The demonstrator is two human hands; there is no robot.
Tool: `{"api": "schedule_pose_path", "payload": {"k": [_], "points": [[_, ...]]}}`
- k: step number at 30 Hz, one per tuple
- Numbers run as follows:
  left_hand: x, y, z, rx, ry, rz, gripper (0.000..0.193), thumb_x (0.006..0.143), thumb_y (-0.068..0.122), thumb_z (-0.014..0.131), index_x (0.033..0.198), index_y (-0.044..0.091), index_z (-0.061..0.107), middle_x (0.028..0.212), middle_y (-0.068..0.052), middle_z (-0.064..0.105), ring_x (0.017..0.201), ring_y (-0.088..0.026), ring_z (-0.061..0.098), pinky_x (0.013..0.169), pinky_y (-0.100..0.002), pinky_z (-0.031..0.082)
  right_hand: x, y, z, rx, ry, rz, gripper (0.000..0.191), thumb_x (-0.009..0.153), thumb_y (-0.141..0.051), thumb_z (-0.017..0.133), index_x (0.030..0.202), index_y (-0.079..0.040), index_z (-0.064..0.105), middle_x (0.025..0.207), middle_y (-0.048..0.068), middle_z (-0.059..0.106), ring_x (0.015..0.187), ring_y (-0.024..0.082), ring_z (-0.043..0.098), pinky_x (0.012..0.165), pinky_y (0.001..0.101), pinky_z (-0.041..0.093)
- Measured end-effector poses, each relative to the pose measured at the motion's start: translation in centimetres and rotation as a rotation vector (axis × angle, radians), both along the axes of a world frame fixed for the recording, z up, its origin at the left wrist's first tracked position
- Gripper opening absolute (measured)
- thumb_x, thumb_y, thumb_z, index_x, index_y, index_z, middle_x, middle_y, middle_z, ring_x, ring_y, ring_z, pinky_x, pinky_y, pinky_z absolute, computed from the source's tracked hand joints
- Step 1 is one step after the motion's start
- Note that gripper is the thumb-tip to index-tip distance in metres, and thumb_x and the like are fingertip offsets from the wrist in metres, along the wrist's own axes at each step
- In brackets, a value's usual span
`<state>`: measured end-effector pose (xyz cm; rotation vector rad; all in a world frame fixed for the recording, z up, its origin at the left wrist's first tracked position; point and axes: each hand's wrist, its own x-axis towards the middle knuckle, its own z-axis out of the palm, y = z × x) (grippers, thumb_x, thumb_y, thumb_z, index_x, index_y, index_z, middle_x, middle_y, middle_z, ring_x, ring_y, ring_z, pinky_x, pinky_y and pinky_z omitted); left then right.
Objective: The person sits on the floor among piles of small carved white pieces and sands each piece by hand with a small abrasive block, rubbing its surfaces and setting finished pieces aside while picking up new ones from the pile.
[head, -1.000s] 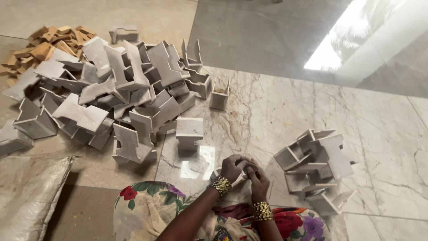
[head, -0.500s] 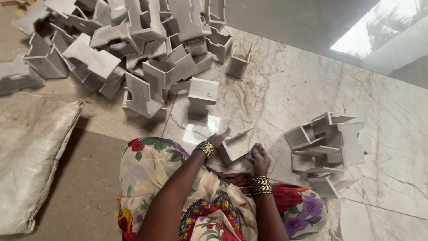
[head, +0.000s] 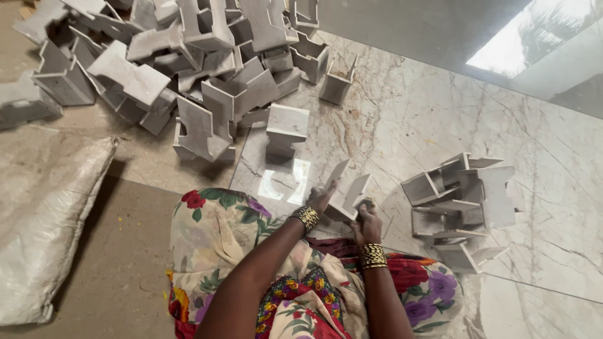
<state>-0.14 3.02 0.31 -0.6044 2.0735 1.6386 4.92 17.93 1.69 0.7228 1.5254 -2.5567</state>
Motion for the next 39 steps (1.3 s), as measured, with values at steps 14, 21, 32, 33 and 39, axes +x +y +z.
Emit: {"api": "schedule_pose_path", "payload": {"k": [14,21,32,33,39], "points": [[0.0,-1.0,-1.6,0.091,0.417,0.165,0.036,0.097,0.034,0.068,0.088,0.000,0.059,0.068,-0.006,0.062,0.058,-0.016,0.059,0.054,-0.033,0.049,-1.3,1.4,-1.2,0.410,0.184,-0.341,0.026,0.096,-0.011,0.073,0.119,0.001,0.070,0.102,0.010,0.072,0.082,0.017,0.064,0.063,0.0264,0.054],[0.3,2.8,-3.2,0.518,0.071,0.303,0.034,0.105,0.035,0.052,0.084,0.008,0.054,0.057,0.000,0.046,0.044,-0.014,0.041,0.042,-0.032,0.033,-0.3,-1.1,-2.3,1.264,0.326,0.141,0.015,0.097,-0.017,0.067,0.107,-0.010,0.075,0.103,0.009,0.071,0.086,0.019,0.069,0.072,0.0322,0.061],[-0.9,1.0,-5.2,0.366,0.155,0.050,0.041,0.102,0.041,0.065,0.095,0.001,0.058,0.067,-0.001,0.050,0.057,-0.013,0.046,0.049,-0.030,0.039,-2.8,-0.4,-3.6,1.651,0.366,0.042,0.009,0.096,-0.012,0.067,0.102,-0.007,0.071,0.100,0.011,0.066,0.091,0.031,0.065,0.079,0.0437,0.055],[-0.9,0.4,-5.2,0.292,0.144,0.000,0.044,0.100,0.042,0.069,0.100,0.000,0.060,0.071,-0.003,0.053,0.062,-0.013,0.049,0.052,-0.030,0.042,-2.5,-0.7,-3.7,1.623,0.340,0.121,0.008,0.097,-0.013,0.068,0.100,-0.006,0.071,0.099,0.012,0.066,0.088,0.030,0.066,0.077,0.0426,0.055],[-1.4,-4.8,-6.3,0.198,0.399,-0.332,0.102,0.091,0.029,0.083,0.157,-0.011,0.016,0.157,-0.034,0.031,0.145,-0.038,0.035,0.116,-0.039,0.032,-1.9,-4.2,-2.8,1.401,0.548,0.209,0.013,0.095,-0.005,0.065,0.105,-0.009,0.073,0.098,0.009,0.067,0.091,0.029,0.067,0.080,0.0414,0.056]]}}
